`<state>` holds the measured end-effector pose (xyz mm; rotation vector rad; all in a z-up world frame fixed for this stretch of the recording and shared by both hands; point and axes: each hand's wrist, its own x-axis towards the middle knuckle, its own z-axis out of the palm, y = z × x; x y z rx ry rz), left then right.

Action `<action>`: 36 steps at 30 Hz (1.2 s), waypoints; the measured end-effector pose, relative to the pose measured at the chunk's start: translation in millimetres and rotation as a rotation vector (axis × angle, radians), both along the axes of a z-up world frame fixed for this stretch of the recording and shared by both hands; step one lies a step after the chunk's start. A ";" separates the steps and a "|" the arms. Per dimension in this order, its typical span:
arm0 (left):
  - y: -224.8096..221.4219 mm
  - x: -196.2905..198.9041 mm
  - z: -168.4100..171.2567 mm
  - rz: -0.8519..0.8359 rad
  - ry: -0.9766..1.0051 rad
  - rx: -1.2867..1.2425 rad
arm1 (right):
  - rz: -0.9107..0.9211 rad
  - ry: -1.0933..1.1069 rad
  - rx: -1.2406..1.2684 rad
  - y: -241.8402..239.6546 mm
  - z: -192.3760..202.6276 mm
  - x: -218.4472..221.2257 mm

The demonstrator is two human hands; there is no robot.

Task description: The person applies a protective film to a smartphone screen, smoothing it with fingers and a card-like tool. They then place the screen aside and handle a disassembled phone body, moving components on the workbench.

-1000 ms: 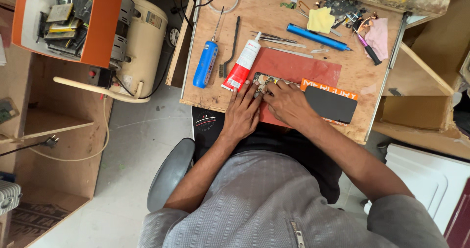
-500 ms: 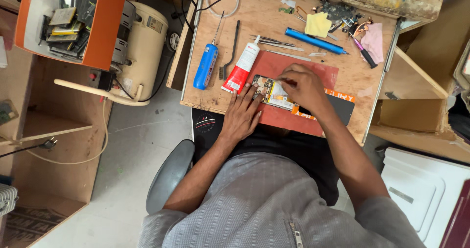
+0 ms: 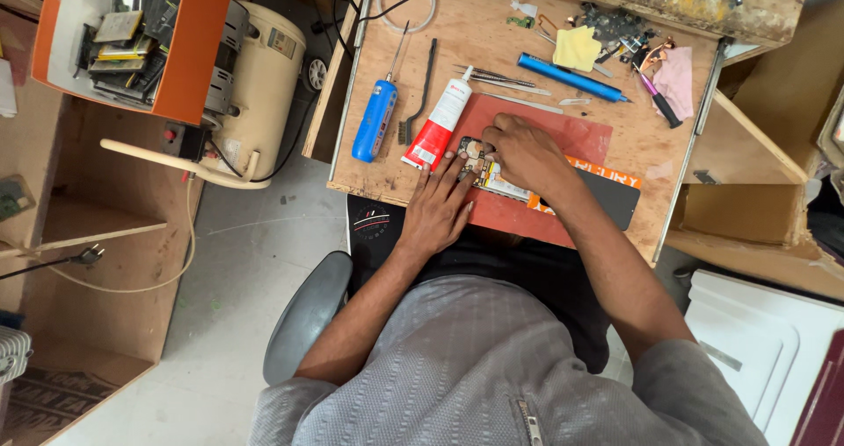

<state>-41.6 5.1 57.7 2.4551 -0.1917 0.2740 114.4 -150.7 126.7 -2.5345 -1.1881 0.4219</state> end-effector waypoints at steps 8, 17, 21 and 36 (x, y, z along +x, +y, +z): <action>0.1 -1.0 -0.8 0.005 -0.004 -0.005 | -0.073 0.253 0.172 -17.9 -18.8 15.9; -0.6 0.1 -1.4 0.002 -0.003 0.004 | -0.212 0.383 0.181 -16.2 -35.3 28.3; 0.0 0.3 -1.5 0.008 0.002 0.005 | -0.251 0.376 0.178 -11.6 -36.7 28.5; -0.7 0.1 1.0 -0.001 -0.013 0.016 | -0.248 0.018 0.063 3.4 -24.7 1.7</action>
